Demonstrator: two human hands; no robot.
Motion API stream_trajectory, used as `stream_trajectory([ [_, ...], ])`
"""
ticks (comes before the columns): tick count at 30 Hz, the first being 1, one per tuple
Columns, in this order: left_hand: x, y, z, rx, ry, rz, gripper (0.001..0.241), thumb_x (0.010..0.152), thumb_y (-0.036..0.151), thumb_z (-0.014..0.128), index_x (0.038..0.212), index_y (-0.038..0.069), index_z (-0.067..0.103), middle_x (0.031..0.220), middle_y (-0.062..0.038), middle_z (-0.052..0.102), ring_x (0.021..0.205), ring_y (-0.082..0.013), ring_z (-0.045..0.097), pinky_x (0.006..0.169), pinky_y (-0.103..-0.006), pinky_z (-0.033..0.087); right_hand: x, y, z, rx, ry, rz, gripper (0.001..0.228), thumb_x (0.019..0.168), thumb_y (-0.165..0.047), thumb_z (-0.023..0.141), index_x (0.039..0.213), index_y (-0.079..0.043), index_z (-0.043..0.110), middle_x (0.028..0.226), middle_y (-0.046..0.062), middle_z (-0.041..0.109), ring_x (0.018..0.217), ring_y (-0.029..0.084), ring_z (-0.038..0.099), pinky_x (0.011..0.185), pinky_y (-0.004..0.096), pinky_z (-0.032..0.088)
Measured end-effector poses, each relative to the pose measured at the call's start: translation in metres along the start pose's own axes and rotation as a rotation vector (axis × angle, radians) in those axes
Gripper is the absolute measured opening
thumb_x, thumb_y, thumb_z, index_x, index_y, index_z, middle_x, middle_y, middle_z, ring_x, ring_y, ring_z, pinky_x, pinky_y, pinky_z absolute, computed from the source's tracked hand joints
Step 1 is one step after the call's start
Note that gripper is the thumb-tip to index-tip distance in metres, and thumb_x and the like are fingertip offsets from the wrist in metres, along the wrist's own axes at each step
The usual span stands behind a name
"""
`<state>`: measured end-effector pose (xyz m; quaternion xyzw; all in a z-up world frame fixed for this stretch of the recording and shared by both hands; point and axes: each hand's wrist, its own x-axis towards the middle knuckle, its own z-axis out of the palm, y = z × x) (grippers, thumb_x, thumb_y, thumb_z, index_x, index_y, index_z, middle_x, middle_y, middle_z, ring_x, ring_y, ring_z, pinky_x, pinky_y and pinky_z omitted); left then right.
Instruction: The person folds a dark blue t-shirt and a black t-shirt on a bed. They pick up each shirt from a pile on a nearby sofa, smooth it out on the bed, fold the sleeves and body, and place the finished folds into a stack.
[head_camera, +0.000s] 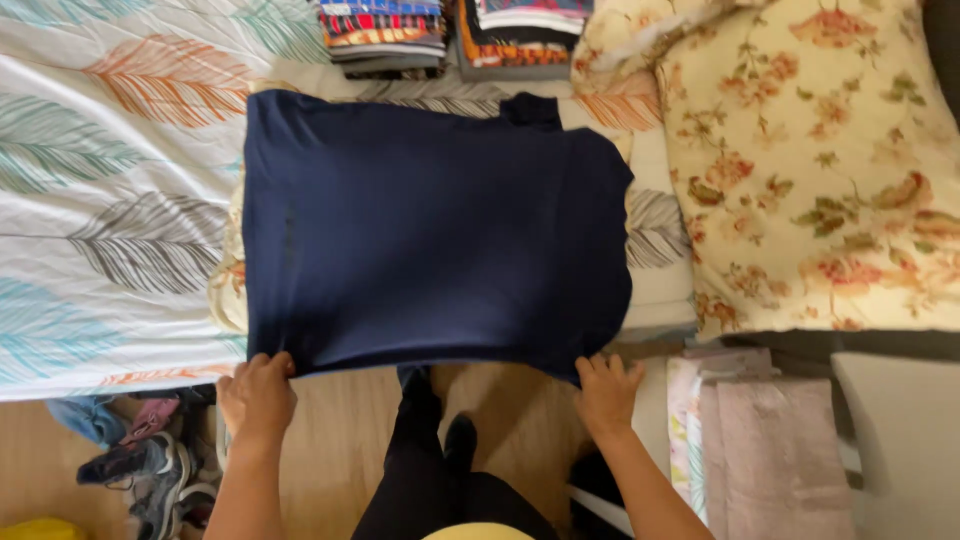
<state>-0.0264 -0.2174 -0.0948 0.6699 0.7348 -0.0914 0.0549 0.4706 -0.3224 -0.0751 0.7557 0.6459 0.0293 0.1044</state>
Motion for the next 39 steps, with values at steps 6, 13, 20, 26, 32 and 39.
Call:
stream_trajectory([
  [6, -0.029, -0.003, 0.011, 0.073, 0.047, -0.027, 0.023, 0.089, 0.016, 0.064, 0.107, 0.03, 0.068, 0.106, 0.004, 0.072, 0.108, -0.0232, 0.067, 0.096, -0.0414, 0.044, -0.039, 0.018, -0.003, 0.213, 0.239, 0.171, 0.03, 0.075, -0.02, 0.07, 0.104, -0.018, 0.062, 0.087, 0.0, 0.072, 0.079, 0.03, 0.063, 0.08, 0.042, 0.038],
  [13, -0.024, -0.038, 0.019, 0.001, 0.062, -0.136, 0.021, 0.105, 0.036, 0.051, 0.111, 0.047, 0.068, 0.113, 0.011, 0.069, 0.117, -0.0212, 0.062, 0.097, -0.0387, 0.049, -0.03, 0.065, -0.003, 0.807, -0.048, 0.574, 0.025, 0.07, -0.022, 0.078, 0.093, -0.018, 0.071, 0.094, 0.01, 0.062, 0.092, 0.038, 0.067, 0.078, 0.044, 0.051],
  [20, 0.022, -0.051, -0.05, -0.457, -0.024, -0.046, 0.018, 0.093, 0.036, 0.063, 0.1, 0.034, 0.079, 0.137, 0.008, 0.066, 0.135, -0.0287, 0.052, 0.112, -0.0505, 0.039, 0.034, 0.129, 0.008, 1.023, -0.177, 0.521, 0.042, 0.066, 0.003, 0.07, 0.106, -0.008, 0.072, 0.092, 0.022, 0.067, 0.093, 0.041, 0.067, 0.079, 0.048, 0.052],
  [26, 0.121, 0.0, -0.103, -1.338, 0.119, -0.2, 0.014, 0.097, 0.021, 0.071, 0.107, 0.012, 0.074, 0.09, -0.007, 0.063, 0.09, -0.0169, 0.057, 0.082, -0.0317, 0.049, 0.182, 0.094, -0.073, 1.579, 0.153, 0.875, 0.025, 0.09, -0.01, 0.066, 0.111, -0.022, 0.058, 0.089, 0.001, 0.059, 0.072, 0.014, 0.061, 0.062, 0.031, 0.056],
  [32, 0.196, 0.013, -0.085, -1.337, 0.022, -0.256, 0.023, 0.101, 0.032, 0.078, 0.106, 0.01, 0.073, 0.082, -0.003, 0.063, 0.079, -0.015, 0.056, 0.069, -0.0284, 0.048, 0.258, 0.074, -0.02, 1.647, 0.141, 1.126, 0.022, 0.1, -0.035, 0.07, 0.118, -0.03, 0.058, 0.068, 0.0, 0.045, 0.049, 0.011, 0.044, 0.04, 0.023, 0.038],
  [39, 0.237, 0.002, -0.049, -1.357, -0.11, -0.369, 0.026, 0.108, 0.038, 0.069, 0.118, 0.014, 0.07, 0.078, -0.001, 0.063, 0.072, -0.0115, 0.06, 0.061, -0.0237, 0.05, 0.281, 0.039, -0.071, 1.538, 0.219, 0.743, 0.039, 0.113, -0.027, 0.048, 0.151, -0.032, 0.04, 0.118, 0.007, 0.069, 0.097, 0.017, 0.072, 0.073, 0.027, 0.06],
])
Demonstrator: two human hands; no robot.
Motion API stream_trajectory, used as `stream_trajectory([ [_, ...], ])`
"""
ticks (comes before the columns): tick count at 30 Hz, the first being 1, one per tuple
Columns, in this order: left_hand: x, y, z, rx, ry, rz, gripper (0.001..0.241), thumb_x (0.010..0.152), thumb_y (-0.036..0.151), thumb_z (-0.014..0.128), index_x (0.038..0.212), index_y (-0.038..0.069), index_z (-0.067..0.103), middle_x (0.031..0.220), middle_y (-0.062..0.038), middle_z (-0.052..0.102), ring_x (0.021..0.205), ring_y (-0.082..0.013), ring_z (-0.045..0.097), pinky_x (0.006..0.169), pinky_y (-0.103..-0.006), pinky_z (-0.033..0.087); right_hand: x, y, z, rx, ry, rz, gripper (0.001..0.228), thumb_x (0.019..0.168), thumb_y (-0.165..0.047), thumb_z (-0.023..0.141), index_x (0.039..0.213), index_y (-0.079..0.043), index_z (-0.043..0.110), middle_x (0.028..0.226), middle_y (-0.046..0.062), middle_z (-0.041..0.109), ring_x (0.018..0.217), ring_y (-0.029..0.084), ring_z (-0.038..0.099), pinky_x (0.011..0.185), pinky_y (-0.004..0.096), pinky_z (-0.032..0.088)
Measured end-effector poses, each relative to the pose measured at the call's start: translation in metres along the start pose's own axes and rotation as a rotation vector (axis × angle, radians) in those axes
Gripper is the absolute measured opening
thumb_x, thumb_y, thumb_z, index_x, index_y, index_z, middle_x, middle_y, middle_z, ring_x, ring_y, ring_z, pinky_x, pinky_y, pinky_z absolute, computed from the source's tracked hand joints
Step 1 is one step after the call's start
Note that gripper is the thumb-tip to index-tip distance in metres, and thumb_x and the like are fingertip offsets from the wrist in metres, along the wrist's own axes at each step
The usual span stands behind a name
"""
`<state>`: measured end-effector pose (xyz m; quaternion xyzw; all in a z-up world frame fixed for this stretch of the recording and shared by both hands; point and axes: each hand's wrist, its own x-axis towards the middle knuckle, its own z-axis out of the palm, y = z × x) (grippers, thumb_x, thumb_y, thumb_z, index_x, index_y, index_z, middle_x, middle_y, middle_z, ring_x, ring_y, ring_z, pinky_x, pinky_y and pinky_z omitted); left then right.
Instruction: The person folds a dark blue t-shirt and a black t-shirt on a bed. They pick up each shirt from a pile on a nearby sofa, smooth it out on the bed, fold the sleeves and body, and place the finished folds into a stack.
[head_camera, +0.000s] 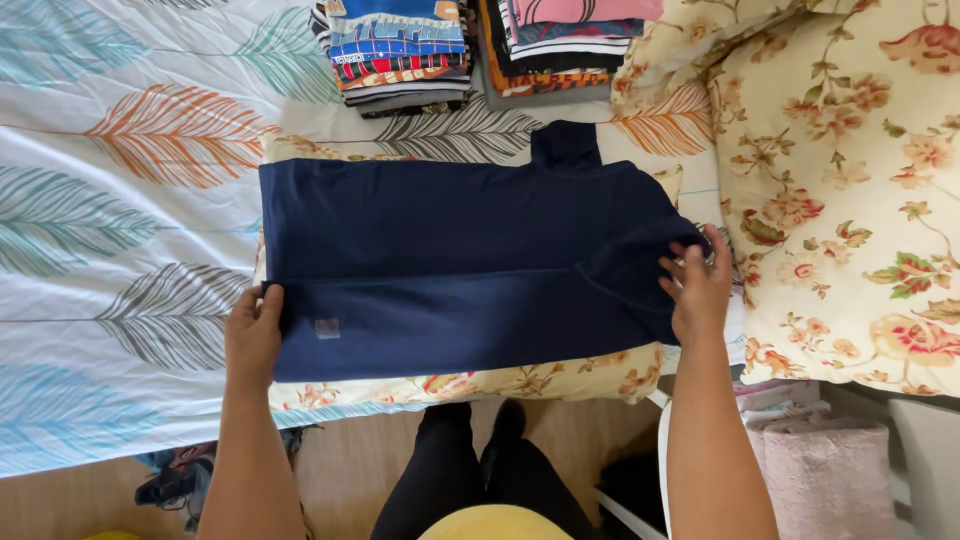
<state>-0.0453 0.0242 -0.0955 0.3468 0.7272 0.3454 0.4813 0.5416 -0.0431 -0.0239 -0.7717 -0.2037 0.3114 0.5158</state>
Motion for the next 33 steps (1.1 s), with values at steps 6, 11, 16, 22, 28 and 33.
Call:
stream_trajectory([
  [6, 0.012, -0.064, -0.007, 0.43, 0.342, 0.161, 0.047, 0.108, 0.044, 0.079, 0.139, 0.014, 0.061, 0.1, -0.02, 0.072, 0.088, -0.0402, 0.069, 0.076, -0.0515, 0.051, 0.018, 0.105, -0.071, -0.233, 0.137, 0.082, 0.056, 0.105, -0.033, 0.064, 0.154, -0.02, 0.04, 0.119, 0.01, 0.065, 0.095, 0.017, 0.06, 0.061, 0.025, 0.047],
  [11, -0.06, 0.067, 0.088, 0.45, 0.428, 0.733, 0.023, 0.103, 0.001, 0.072, 0.125, 0.001, 0.064, 0.106, -0.016, 0.06, 0.092, -0.0329, 0.057, 0.083, -0.0416, 0.047, -0.028, 0.071, -0.1, -0.272, -0.018, 0.336, 0.05, 0.101, -0.049, 0.057, 0.137, -0.016, 0.064, 0.134, 0.006, 0.066, 0.114, 0.027, 0.057, 0.089, 0.041, 0.049],
  [16, -0.135, 0.128, 0.227, 0.383, 0.0, 0.739, 0.008, 0.097, 0.02, 0.075, 0.105, 0.022, 0.072, 0.084, 0.001, 0.067, 0.082, -0.0231, 0.065, 0.076, -0.0361, 0.051, -0.013, 0.115, -0.128, -0.403, -0.191, 0.361, 0.054, 0.088, -0.05, 0.081, 0.137, -0.027, 0.07, 0.112, 0.018, 0.074, 0.103, 0.026, 0.064, 0.081, 0.037, 0.055],
  [22, -0.171, 0.125, 0.382, 0.813, -0.329, 0.752, 0.051, 0.095, 0.061, 0.06, 0.124, 0.019, 0.064, 0.101, -0.007, 0.07, 0.096, -0.0293, 0.068, 0.078, -0.044, 0.056, -0.01, 0.113, -0.127, -0.464, -0.248, -0.045, 0.089, 0.065, -0.031, 0.096, 0.142, -0.018, 0.055, 0.158, 0.016, 0.041, 0.125, 0.041, 0.055, 0.096, 0.05, 0.052],
  [28, -0.168, 0.129, 0.452, 1.198, -0.281, 0.522, 0.077, 0.094, 0.07, 0.053, 0.147, 0.015, 0.049, 0.125, -0.01, 0.056, 0.116, -0.0332, 0.051, 0.095, -0.0487, 0.04, -0.007, 0.099, -0.135, -0.637, -0.253, -0.258, 0.029, 0.081, -0.022, 0.082, 0.108, -0.019, 0.07, 0.139, 0.005, 0.056, 0.111, 0.033, 0.064, 0.092, 0.044, 0.056],
  [33, -0.171, 0.116, 0.471, 1.232, -0.224, 0.463, 0.062, 0.104, 0.063, 0.04, 0.146, 0.017, 0.047, 0.118, -0.007, 0.052, 0.111, -0.0294, 0.049, 0.091, -0.0442, 0.037, 0.024, 0.115, -0.151, -0.276, -0.37, -0.189, 0.015, 0.085, -0.006, 0.066, 0.096, -0.008, 0.075, 0.13, 0.005, 0.065, 0.087, 0.018, 0.066, 0.07, 0.027, 0.054],
])
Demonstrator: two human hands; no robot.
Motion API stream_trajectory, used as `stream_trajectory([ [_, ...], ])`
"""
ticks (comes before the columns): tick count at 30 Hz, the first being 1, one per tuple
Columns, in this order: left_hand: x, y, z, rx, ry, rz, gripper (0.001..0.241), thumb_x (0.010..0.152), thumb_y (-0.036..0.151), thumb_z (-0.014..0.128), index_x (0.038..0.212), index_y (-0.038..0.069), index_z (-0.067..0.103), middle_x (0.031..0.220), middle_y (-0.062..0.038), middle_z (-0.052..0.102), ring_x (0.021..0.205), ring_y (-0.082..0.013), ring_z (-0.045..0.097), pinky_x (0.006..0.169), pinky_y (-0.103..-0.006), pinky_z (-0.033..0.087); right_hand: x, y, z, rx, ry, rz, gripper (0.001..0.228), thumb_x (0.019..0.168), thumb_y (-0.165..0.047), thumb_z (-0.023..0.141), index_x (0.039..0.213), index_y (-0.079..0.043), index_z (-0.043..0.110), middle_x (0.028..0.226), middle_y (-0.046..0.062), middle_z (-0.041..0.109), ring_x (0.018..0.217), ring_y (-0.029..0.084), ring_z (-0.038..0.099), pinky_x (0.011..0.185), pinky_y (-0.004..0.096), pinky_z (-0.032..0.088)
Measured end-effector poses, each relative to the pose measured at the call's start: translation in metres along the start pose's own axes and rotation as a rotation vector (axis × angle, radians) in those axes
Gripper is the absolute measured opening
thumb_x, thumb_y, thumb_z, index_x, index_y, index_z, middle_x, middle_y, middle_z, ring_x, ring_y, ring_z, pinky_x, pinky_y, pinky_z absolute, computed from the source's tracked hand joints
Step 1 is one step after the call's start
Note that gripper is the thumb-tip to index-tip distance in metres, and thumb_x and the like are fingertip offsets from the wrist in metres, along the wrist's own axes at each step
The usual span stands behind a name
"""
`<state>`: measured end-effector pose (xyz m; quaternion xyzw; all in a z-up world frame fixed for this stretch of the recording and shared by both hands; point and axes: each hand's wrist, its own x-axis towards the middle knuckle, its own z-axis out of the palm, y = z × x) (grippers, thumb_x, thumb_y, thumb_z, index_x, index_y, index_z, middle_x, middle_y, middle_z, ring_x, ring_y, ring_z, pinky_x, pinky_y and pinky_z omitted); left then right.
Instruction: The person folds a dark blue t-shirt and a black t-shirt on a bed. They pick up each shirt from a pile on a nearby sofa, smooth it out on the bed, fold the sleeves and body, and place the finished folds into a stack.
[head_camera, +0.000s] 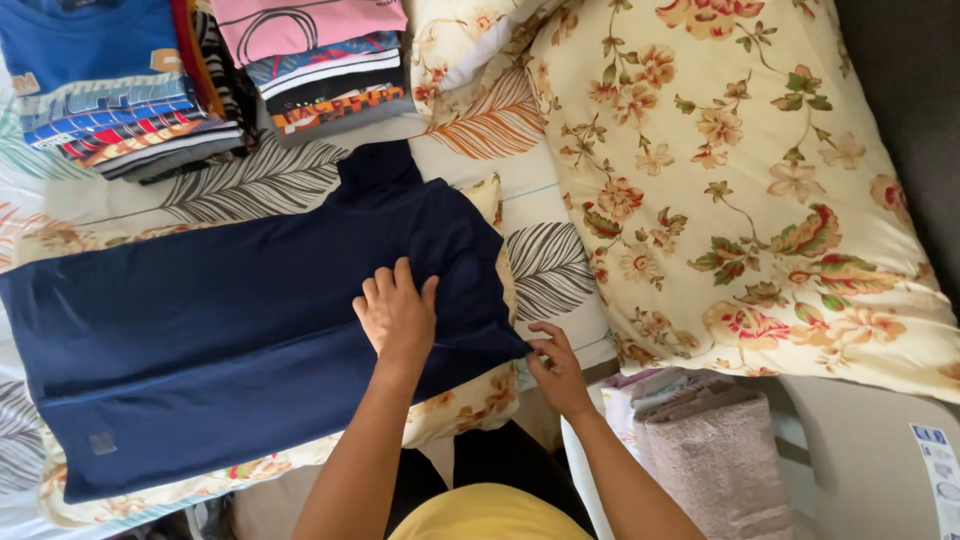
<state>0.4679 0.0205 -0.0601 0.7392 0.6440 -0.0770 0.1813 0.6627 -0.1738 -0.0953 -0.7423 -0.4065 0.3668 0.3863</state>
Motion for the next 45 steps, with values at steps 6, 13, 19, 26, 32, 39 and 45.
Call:
stream_trajectory([
  [6, 0.016, -0.004, 0.047, -0.005, 0.263, -0.029, 0.051, 0.098, 0.066, 0.051, 0.121, 0.021, 0.056, 0.102, -0.001, 0.054, 0.099, -0.0256, 0.054, 0.086, -0.0429, 0.04, 0.03, 0.072, -0.015, -0.056, -0.287, 0.168, 0.02, 0.081, -0.013, 0.055, 0.091, -0.007, 0.071, 0.106, 0.01, 0.064, 0.094, 0.028, 0.063, 0.084, 0.039, 0.052],
  [13, 0.062, 0.012, -0.01, -0.33, -0.09, -0.223, 0.068, 0.09, 0.082, 0.051, 0.121, 0.021, 0.056, 0.113, -0.01, 0.068, 0.116, -0.0346, 0.062, 0.099, -0.0487, 0.041, 0.061, 0.006, -0.015, -0.171, -0.233, 0.176, 0.025, 0.085, -0.004, 0.05, 0.084, -0.014, 0.074, 0.1, 0.008, 0.063, 0.093, 0.03, 0.066, 0.086, 0.04, 0.052],
  [19, 0.136, -0.005, 0.049, -0.647, -0.334, -0.32, 0.082, 0.066, 0.056, 0.09, 0.137, 0.032, 0.058, 0.131, -0.011, 0.069, 0.125, -0.0318, 0.065, 0.102, -0.0433, 0.05, 0.096, -0.053, 0.013, -0.092, -0.305, 0.22, 0.043, 0.096, -0.052, 0.067, 0.116, -0.015, 0.074, 0.109, 0.013, 0.076, 0.107, 0.033, 0.071, 0.091, 0.044, 0.055],
  [26, 0.109, 0.002, -0.041, -0.488, -0.517, 0.118, 0.06, 0.065, 0.051, 0.089, 0.115, 0.021, 0.072, 0.112, -0.011, 0.073, 0.118, -0.0355, 0.065, 0.098, -0.0467, 0.048, 0.115, -0.02, 0.036, -0.05, -0.287, 0.29, 0.031, 0.08, -0.034, 0.084, 0.095, -0.011, 0.07, 0.086, 0.01, 0.072, 0.087, 0.027, 0.071, 0.075, 0.039, 0.053],
  [32, 0.092, -0.007, -0.066, 0.049, -0.518, 0.393, 0.064, 0.073, 0.038, 0.088, 0.132, 0.03, 0.064, 0.123, 0.0, 0.074, 0.123, -0.0286, 0.065, 0.102, -0.0479, 0.043, 0.111, -0.019, 0.036, 0.042, -0.221, 0.321, 0.027, 0.084, -0.027, 0.082, 0.098, -0.013, 0.064, 0.083, 0.005, 0.071, 0.081, 0.02, 0.067, 0.071, 0.033, 0.051],
  [39, 0.005, -0.039, -0.159, -0.239, 0.056, 0.809, 0.017, 0.077, 0.014, 0.077, 0.074, 0.028, 0.068, 0.084, 0.003, 0.065, 0.087, -0.027, 0.062, 0.074, -0.0406, 0.048, 0.091, -0.067, 0.028, 0.079, 0.015, 0.15, 0.017, 0.088, -0.012, 0.077, 0.098, -0.012, 0.063, 0.089, 0.007, 0.069, 0.074, 0.016, 0.061, 0.066, 0.03, 0.051],
  [45, -0.057, -0.105, -0.107, -0.106, -0.489, 0.626, 0.012, 0.079, 0.021, 0.08, 0.089, 0.028, 0.078, 0.111, 0.003, 0.069, 0.11, -0.0274, 0.06, 0.088, -0.0439, 0.048, 0.061, -0.066, 0.043, -0.099, 0.028, 0.315, 0.013, 0.093, -0.007, 0.063, 0.104, -0.015, 0.065, 0.082, 0.008, 0.06, 0.072, 0.022, 0.064, 0.064, 0.035, 0.055],
])
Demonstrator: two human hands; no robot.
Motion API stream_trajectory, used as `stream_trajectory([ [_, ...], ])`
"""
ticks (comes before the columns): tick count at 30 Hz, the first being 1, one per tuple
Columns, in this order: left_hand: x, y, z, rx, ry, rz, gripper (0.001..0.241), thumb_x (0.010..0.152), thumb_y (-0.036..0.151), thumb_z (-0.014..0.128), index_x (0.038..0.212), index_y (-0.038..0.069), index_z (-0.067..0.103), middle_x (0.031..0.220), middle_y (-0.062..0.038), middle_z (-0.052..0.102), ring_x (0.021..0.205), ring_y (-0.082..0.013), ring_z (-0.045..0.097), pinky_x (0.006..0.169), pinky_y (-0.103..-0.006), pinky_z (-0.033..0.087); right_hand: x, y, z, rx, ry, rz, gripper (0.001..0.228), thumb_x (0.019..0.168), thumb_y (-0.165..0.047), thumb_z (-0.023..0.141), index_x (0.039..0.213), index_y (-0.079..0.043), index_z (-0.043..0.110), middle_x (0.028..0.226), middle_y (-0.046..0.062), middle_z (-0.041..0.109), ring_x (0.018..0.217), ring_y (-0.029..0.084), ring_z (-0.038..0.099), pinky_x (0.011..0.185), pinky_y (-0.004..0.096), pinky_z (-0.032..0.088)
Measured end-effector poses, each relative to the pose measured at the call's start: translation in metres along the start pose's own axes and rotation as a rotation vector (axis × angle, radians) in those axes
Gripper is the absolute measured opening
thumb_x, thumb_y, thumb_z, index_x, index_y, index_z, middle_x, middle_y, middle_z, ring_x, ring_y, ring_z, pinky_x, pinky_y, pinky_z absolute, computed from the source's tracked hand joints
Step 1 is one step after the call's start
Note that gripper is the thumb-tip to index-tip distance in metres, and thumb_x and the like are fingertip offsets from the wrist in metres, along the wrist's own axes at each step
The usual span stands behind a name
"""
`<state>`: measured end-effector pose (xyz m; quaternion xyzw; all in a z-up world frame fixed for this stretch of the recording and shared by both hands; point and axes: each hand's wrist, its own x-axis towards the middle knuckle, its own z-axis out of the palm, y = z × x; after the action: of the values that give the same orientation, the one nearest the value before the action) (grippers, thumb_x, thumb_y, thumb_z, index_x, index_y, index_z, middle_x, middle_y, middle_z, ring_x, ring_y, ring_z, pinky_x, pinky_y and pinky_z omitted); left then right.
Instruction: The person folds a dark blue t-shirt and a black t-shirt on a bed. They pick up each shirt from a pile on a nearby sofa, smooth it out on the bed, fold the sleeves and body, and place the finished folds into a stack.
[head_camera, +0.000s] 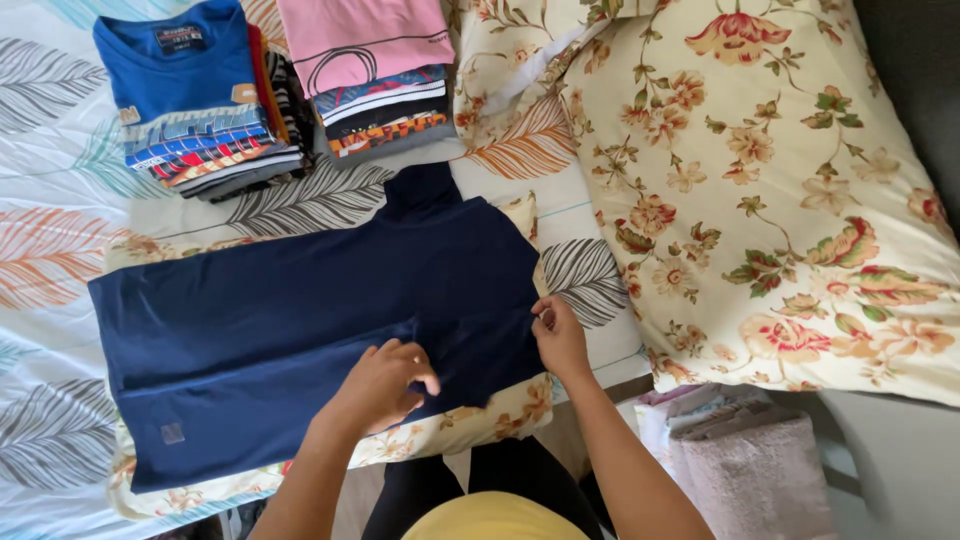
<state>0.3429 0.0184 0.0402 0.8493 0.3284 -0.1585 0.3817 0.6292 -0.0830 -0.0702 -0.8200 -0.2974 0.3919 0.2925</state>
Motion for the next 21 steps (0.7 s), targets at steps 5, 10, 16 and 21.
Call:
stream_trajectory([
  [5, -0.005, -0.025, 0.022, -0.31, 0.314, -0.255, 0.011, 0.089, 0.039, 0.068, 0.098, 0.033, 0.068, 0.095, 0.001, 0.067, 0.1, -0.0283, 0.068, 0.083, -0.0439, 0.056, -0.016, 0.0, 0.014, 0.178, 0.02, 0.281, 0.032, 0.097, -0.031, 0.061, 0.124, -0.015, 0.054, 0.1, 0.016, 0.073, 0.082, 0.028, 0.075, 0.068, 0.036, 0.065],
  [10, 0.004, -0.016, 0.016, -0.308, 0.256, -0.553, 0.054, 0.091, 0.076, 0.053, 0.102, 0.026, 0.067, 0.098, -0.007, 0.073, 0.099, -0.0386, 0.072, 0.088, -0.0527, 0.056, -0.025, 0.0, 0.026, 0.206, 0.041, 0.318, 0.058, 0.086, -0.042, 0.08, 0.124, -0.012, 0.05, 0.093, 0.019, 0.073, 0.076, 0.029, 0.076, 0.061, 0.036, 0.067],
  [16, 0.035, -0.015, 0.029, -0.427, 0.331, -0.597, 0.046, 0.092, 0.064, 0.061, 0.1, 0.021, 0.075, 0.099, -0.008, 0.076, 0.102, -0.0383, 0.072, 0.089, -0.0515, 0.057, -0.02, -0.02, 0.023, 0.497, 0.074, 0.148, 0.039, 0.084, -0.009, 0.079, 0.116, -0.009, 0.056, 0.084, 0.005, 0.063, 0.071, 0.014, 0.06, 0.054, 0.021, 0.052],
  [21, 0.044, -0.035, 0.052, -0.671, 0.318, -0.671, 0.04, 0.087, 0.065, 0.062, 0.103, 0.032, 0.077, 0.101, -0.001, 0.079, 0.108, -0.0348, 0.071, 0.092, -0.0489, 0.056, -0.017, -0.052, 0.006, 0.705, -0.007, 0.159, 0.034, 0.089, -0.009, 0.077, 0.118, -0.013, 0.061, 0.096, 0.001, 0.068, 0.079, 0.013, 0.062, 0.058, 0.021, 0.053],
])
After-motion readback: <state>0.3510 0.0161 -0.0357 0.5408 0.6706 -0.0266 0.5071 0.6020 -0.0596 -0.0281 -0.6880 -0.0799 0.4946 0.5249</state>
